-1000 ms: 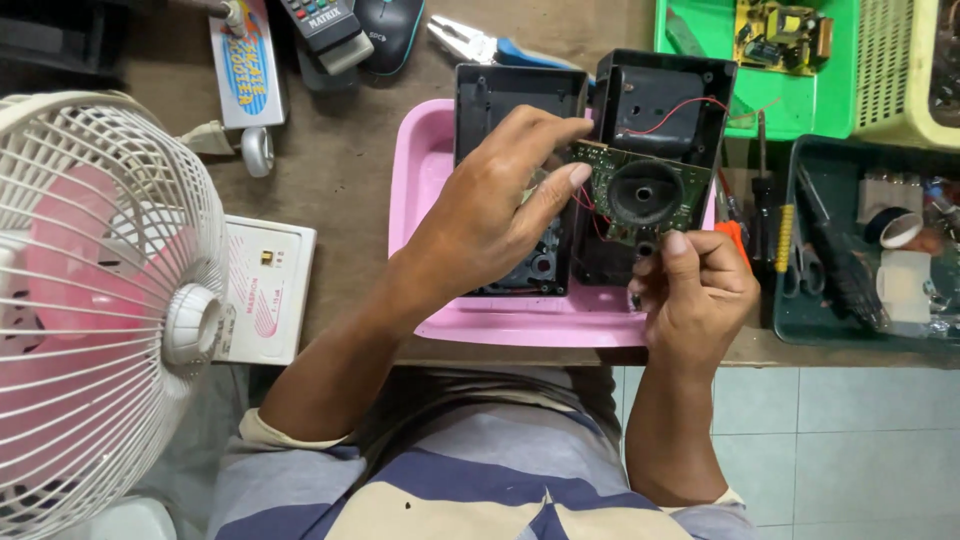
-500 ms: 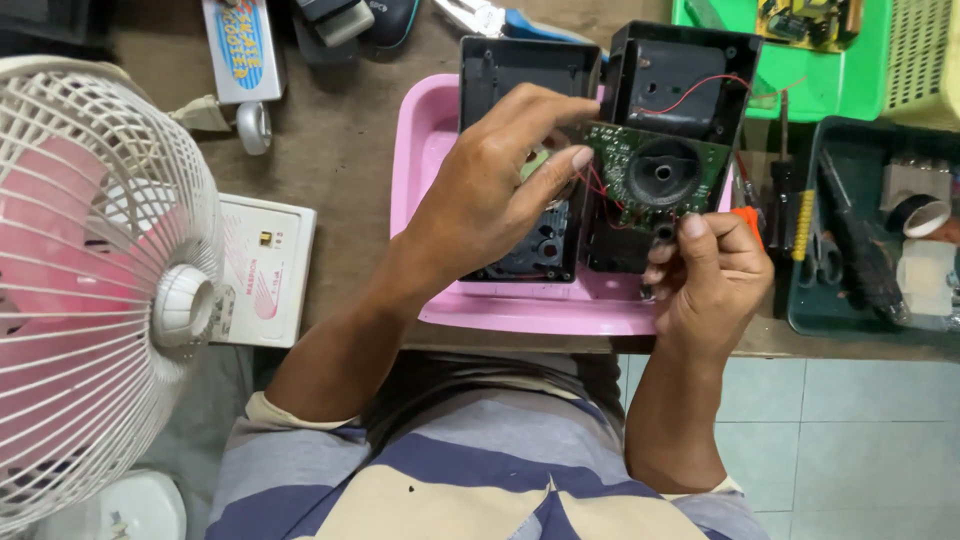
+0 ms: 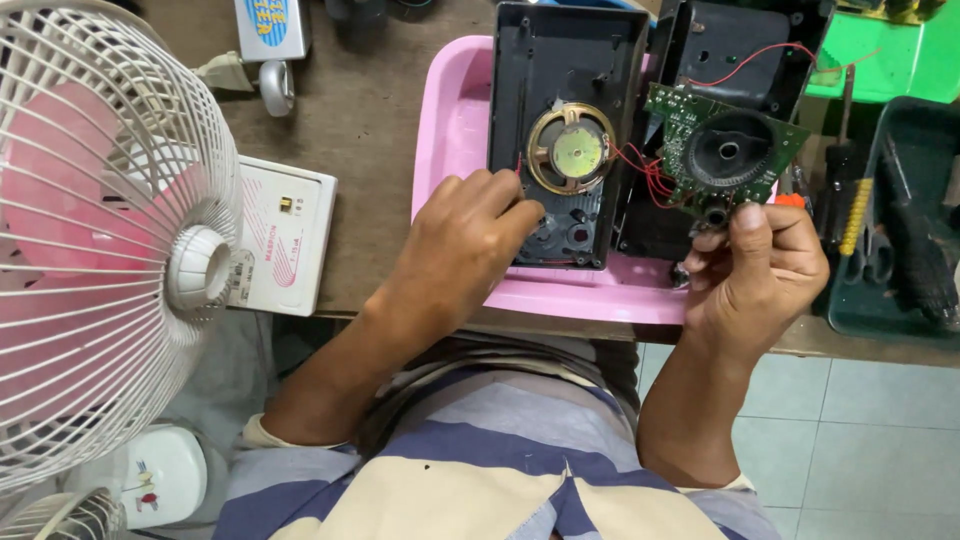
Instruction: Disassembling an electronic device to access and clean the internal circuit board with a brush.
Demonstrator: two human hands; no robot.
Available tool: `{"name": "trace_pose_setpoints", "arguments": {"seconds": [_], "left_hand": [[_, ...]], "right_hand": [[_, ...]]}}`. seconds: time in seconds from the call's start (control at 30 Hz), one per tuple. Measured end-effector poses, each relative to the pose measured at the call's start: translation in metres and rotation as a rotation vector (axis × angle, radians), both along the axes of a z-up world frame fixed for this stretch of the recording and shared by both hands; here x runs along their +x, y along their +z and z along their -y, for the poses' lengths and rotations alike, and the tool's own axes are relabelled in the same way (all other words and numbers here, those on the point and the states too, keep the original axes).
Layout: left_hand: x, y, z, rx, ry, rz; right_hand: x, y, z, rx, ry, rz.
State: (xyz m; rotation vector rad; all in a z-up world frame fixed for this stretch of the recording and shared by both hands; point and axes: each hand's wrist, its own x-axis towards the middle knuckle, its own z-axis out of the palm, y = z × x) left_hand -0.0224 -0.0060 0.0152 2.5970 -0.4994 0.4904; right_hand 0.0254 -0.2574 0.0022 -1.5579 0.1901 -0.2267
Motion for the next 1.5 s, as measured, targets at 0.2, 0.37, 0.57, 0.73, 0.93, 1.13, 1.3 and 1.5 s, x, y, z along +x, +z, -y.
{"name": "trace_pose_setpoints", "arguments": {"seconds": [0.2,0.37,0.57,0.73,0.93,1.13,1.3,1.5], "left_hand": [[-0.005,-0.009,0.003,0.018,-0.026,-0.032],[-0.002,0.011,0.013,-0.235,-0.009,-0.067],[0.014,0.021,0.022,-0.315,0.003,-0.110],[0.035,0.032,0.022,-0.103,-0.060,-0.050],[0.050,0.044,0.019,-0.248,-0.196,-0.078],[0.057,0.037,0.016,-0.132,-0.074,-0.069],[0.062,0.024,0.015,-0.266,0.081,-0.012],[0.068,0.017,0.011,-0.337,0.142,-0.001]], "right_hand": [[0.000,0.000,-0.001,-0.003,0.004,0.018],[-0.001,0.000,-0.003,-0.027,0.012,0.030],[-0.009,0.006,-0.013,-0.204,0.089,0.158],[-0.006,0.019,-0.011,-0.392,0.242,0.304],[-0.001,0.036,-0.009,-0.459,0.380,0.376],[0.005,0.038,0.019,-0.540,0.349,0.309],[0.026,0.046,0.069,-0.568,0.135,0.264],[0.065,0.070,0.123,-1.152,0.281,0.243]]}}
